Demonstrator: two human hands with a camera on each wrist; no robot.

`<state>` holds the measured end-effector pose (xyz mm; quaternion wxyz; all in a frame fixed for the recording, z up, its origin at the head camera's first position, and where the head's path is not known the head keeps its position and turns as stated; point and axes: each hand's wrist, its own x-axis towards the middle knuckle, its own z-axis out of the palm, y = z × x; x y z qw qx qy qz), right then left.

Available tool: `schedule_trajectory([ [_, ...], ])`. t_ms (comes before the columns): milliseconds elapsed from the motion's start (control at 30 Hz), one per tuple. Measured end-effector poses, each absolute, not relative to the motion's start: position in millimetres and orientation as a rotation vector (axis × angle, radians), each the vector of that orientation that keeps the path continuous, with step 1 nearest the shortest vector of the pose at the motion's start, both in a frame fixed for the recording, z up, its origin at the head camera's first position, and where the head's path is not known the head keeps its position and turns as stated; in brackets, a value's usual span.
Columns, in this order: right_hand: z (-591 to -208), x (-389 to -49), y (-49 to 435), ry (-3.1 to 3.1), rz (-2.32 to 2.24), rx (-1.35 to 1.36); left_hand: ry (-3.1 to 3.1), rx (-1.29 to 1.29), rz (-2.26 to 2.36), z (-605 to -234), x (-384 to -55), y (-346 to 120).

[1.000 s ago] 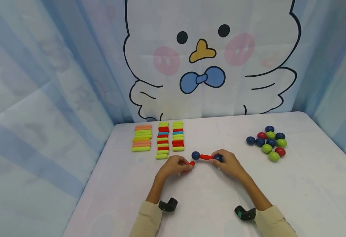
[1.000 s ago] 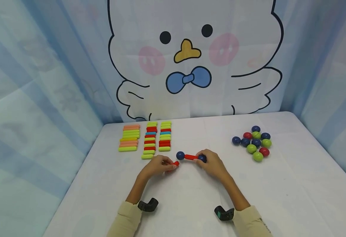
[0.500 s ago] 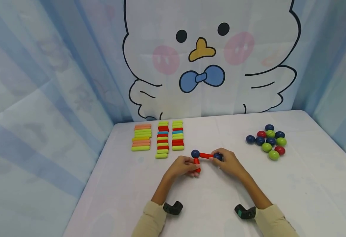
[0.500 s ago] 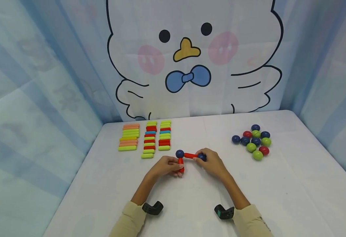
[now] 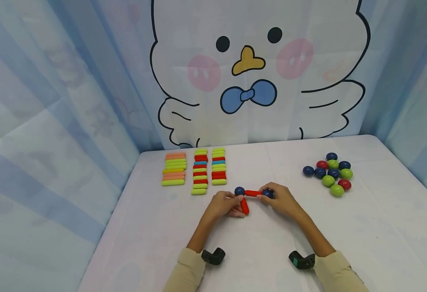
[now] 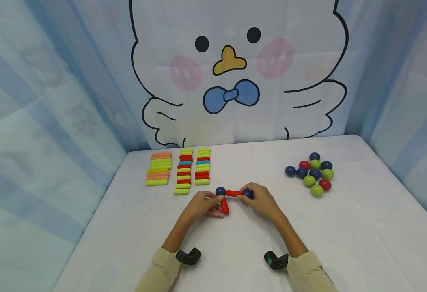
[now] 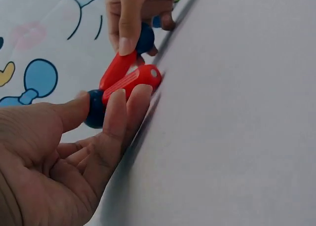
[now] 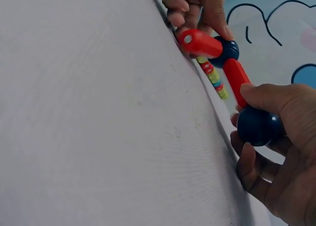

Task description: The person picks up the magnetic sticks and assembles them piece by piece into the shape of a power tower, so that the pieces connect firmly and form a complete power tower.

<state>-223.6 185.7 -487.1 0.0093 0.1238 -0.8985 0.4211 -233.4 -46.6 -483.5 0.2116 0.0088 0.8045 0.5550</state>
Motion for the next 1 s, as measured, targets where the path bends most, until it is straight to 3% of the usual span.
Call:
schedule_trajectory([
  [167, -484.9, -223.7, 184.7, -2.837, 1.259, 0.413, 2.698, 0.006, 1.387, -479.9, -237.1, -64.9],
  [333, -486.7, -223.9, 184.2, -2.833, 1.169, 0.425, 3.282, -0.125, 0.76, -473.5, -239.1, -86.3],
  [533, -488.9, -224.9, 184.2, -2.857, 1.037, 0.389, 3.328, -0.104, 0.371, -469.4, -239.9, -104.9],
  [800, -474.3, -224.3, 196.3, -2.994, 1.088, 0.423, 3.161, -0.045, 0.348, -456.8, -236.4, -108.3],
  [1000, -475.9, -227.2, 215.6, -2.991, 1.221, 0.59, 2.863, 0.088, 0.854, -448.0, -232.2, -92.0],
])
